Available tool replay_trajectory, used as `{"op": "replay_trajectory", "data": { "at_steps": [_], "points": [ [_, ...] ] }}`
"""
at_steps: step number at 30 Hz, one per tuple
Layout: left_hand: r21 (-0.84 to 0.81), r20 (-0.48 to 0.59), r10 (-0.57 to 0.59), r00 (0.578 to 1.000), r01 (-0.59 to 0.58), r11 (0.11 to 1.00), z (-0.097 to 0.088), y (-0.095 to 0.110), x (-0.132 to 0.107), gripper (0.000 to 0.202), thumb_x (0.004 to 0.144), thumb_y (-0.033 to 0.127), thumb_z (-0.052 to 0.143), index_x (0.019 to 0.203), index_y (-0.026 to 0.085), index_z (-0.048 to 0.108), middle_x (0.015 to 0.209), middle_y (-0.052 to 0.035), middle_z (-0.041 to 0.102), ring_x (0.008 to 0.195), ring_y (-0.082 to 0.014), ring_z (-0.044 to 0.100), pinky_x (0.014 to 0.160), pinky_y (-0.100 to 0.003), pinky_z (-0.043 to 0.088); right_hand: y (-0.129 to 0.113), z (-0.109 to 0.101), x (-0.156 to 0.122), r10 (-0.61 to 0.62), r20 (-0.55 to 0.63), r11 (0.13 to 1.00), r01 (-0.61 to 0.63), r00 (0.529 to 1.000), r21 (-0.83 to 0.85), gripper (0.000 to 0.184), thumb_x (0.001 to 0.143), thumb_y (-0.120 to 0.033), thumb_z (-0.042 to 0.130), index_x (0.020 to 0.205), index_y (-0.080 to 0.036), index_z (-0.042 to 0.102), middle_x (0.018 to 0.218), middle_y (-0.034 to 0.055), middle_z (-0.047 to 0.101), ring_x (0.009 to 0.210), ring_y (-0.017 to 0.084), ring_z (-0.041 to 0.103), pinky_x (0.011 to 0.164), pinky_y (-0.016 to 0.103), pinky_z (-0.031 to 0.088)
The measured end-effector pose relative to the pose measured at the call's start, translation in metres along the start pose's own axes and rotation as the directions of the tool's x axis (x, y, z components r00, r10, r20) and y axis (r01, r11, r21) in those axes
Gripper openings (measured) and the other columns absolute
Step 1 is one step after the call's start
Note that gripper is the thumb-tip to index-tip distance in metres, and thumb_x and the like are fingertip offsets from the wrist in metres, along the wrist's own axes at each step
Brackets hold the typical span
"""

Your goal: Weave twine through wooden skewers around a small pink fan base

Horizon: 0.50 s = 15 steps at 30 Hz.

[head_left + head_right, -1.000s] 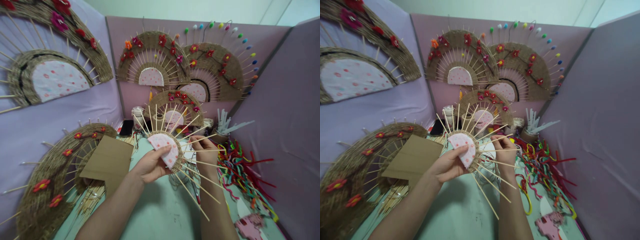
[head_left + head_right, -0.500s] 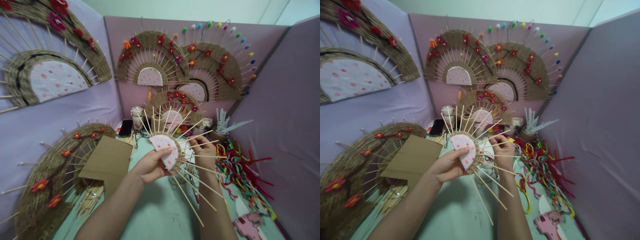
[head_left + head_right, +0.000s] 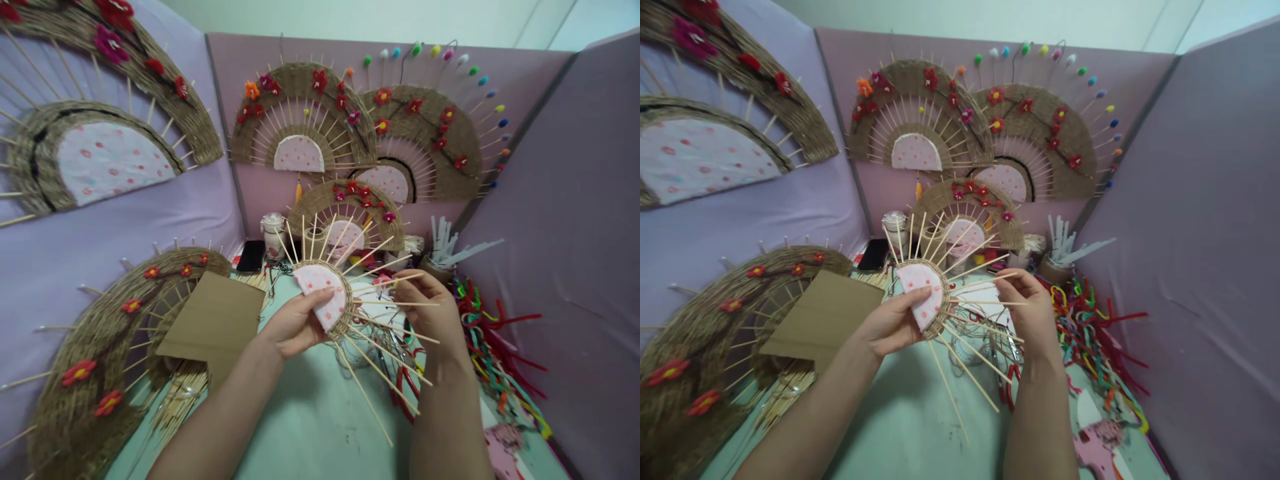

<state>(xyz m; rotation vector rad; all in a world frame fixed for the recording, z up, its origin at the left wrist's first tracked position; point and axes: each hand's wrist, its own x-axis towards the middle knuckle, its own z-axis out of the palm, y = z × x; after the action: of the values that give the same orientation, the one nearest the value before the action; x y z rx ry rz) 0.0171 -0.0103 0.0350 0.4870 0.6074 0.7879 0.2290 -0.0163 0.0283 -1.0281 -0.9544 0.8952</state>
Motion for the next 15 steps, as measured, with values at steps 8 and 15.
{"op": "replay_trajectory", "data": {
  "at_steps": [8,15],
  "points": [
    [0.007,-0.123,0.083,0.989,-0.083,0.997,0.0,0.008,0.0,0.012,0.079,0.012,0.06,0.089,0.009,0.064,0.076,-0.0096,0.072,0.065,-0.0161,0.068,0.064,-0.028,0.055,-0.014,-0.027,-0.006,-0.057,0.058,0.979,0.044,0.997,0.201,0.02,0.063,-0.025,0.077,0.081,-0.023,0.068,0.068,-0.0015,0.061,0.055,0.008,0.05,0.052,0.02,0.043],
    [0.09,-0.149,0.136,0.98,-0.124,0.988,-0.001,0.009,-0.001,0.012,0.074,0.009,0.064,0.086,0.008,0.066,0.08,-0.0108,0.073,0.063,-0.0161,0.068,0.062,-0.027,0.056,-0.007,-0.021,-0.003,-0.159,-0.035,0.977,0.162,0.987,0.141,0.014,0.065,-0.022,0.075,0.078,-0.022,0.068,0.068,-0.0016,0.061,0.056,0.008,0.05,0.052,0.021,0.04]
  ]
}}
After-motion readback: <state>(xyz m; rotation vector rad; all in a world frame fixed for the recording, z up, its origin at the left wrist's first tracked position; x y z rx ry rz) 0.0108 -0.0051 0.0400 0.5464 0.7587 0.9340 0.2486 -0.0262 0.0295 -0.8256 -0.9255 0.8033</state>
